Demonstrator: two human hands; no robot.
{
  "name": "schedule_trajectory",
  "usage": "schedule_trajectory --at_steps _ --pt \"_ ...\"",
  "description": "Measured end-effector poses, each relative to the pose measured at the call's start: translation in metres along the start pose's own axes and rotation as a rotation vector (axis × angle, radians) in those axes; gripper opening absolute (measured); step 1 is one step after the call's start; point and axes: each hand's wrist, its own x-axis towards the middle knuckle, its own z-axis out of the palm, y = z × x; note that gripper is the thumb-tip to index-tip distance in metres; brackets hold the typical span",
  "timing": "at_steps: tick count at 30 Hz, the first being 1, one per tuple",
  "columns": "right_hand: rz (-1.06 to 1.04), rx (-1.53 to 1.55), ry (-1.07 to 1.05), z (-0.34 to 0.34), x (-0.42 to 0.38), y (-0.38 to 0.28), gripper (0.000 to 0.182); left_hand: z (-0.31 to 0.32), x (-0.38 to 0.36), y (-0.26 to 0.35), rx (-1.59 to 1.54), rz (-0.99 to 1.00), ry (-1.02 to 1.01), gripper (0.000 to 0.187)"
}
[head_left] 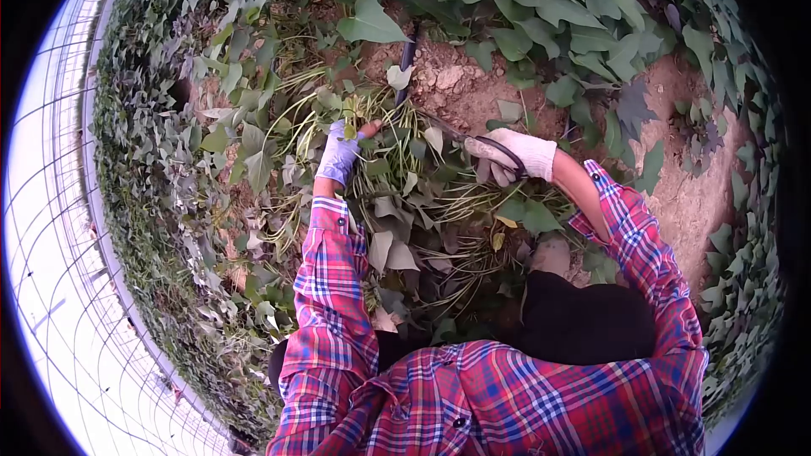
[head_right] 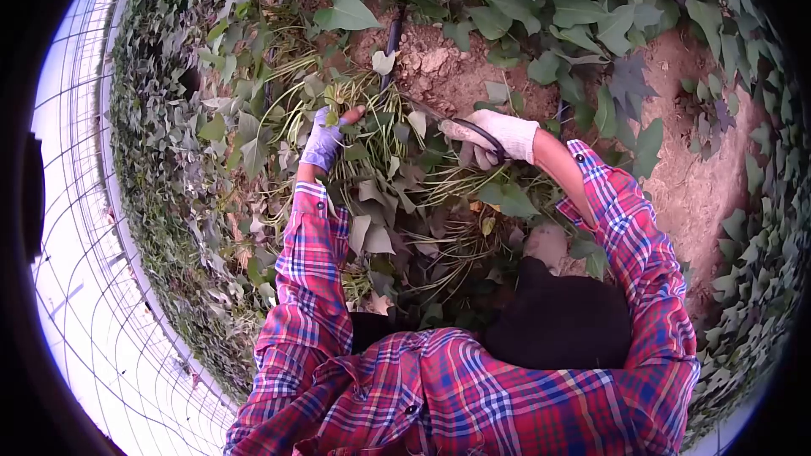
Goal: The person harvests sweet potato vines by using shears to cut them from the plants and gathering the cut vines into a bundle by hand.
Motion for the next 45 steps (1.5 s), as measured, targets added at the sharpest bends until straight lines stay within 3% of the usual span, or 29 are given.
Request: schedule_trajectory --at_steps 3,4,6,7,10,13,14,16,17,18,21,24,26,28,29,30,31,32,33,35,37,38,42,45 --pt "-0.032 0.221 -0.074 0.000 0.004 -0.001 0.065 -0.003 -0.013 -0.006 -0.359 -0.030 0.013 0.037" --pt "-0.005 0.096 -0.111 -0.001 0.005 -0.001 0.067 -0.006 -0.031 0.013 -0.336 0.079 0.103 0.034" --pt "0.046 -0.154 -0.183 -0.001 0.009 -0.001 0.070 -0.022 -0.040 -0.006 -0.216 -0.057 0.096 0.031" --pt "0.043 -0.065 -0.156 0.007 0.003 -0.004 0.064 -0.027 -0.058 0.010 -0.275 -0.037 0.151 0.033" --pt "0.109 -0.122 -0.169 0.005 0.005 0.002 0.056 -0.055 -0.059 -0.035 -0.250 -0.018 0.294 0.029" --pt "0.084 -0.103 -0.164 0.002 0.001 0.003 0.052 -0.072 -0.068 -0.054 0.069 0.063 0.337 0.028" --pt "0.090 -0.049 -0.174 0.000 0.002 0.003 0.051 -0.071 -0.060 -0.075 0.190 0.157 0.384 0.027" --pt "0.049 -0.083 -0.196 -0.004 -0.004 -0.002 0.052 -0.061 -0.065 -0.052 0.484 0.304 0.417 0.025" --pt "0.012 -0.115 -0.216 -0.008 -0.008 -0.007 0.053 -0.050 -0.069 -0.039 0.368 0.473 0.433 0.021" --pt "-0.008 -0.237 -0.254 -0.015 -0.014 -0.015 0.054 -0.038 -0.069 -0.032 0.216 0.429 0.388 0.022" --pt "-0.110 0.146 -0.169 -0.009 -0.022 -0.022 0.056 -0.005 -0.076 0.008 -0.159 0.342 0.238 0.028" --pt "-0.049 0.099 -0.179 -0.010 -0.004 -0.021 0.059 0.010 -0.053 -0.002 0.086 0.382 0.218 0.025" --pt "0.085 -0.096 -0.130 -0.010 0.012 -0.018 0.060 0.006 -0.058 0.009 0.075 0.321 0.286 0.023" --pt "0.045 -0.113 -0.112 -0.007 0.012 -0.017 0.062 -0.005 -0.081 0.022 -0.037 0.287 0.388 0.021" --pt "0.008 -0.047 -0.103 -0.004 0.011 -0.019 0.063 -0.016 -0.090 0.024 0.084 0.110 0.382 0.030" --pt "-0.029 0.022 -0.093 -0.001 0.012 -0.020 0.065 -0.027 -0.099 0.023 0.042 0.031 0.376 0.024" --pt "0.010 -0.153 -0.133 -0.005 0.018 -0.023 0.061 -0.036 -0.100 -0.003 -0.092 0.085 0.463 0.027" --pt "0.010 -0.149 -0.138 -0.005 0.024 -0.022 0.061 -0.056 -0.100 -0.037 -0.053 -0.120 0.483 0.027" --pt "-0.066 -0.016 -0.171 -0.003 0.030 -0.020 0.060 -0.061 -0.109 -0.043 -0.251 -0.098 0.585 0.027" --pt "-0.138 0.223 -0.167 -0.002 0.034 -0.022 0.054 -0.082 -0.130 -0.030 -0.272 -0.167 0.569 0.028" --pt "-0.205 0.212 0.031 -0.001 0.030 -0.028 0.057 -0.092 -0.139 -0.018 -0.081 -0.254 0.629 0.028" --pt "-0.246 0.390 0.013 -0.004 0.035 -0.020 0.069 -0.091 -0.145 -0.013 -0.112 -0.242 0.619 0.030" --pt "-0.216 0.306 0.083 -0.004 0.015 -0.010 0.073 -0.083 -0.137 -0.021 -0.147 -0.136 0.507 0.035" --pt "-0.171 0.618 0.078 0.000 0.015 0.007 0.074 -0.052 -0.120 -0.019 -0.084 -0.036 0.554 0.026"
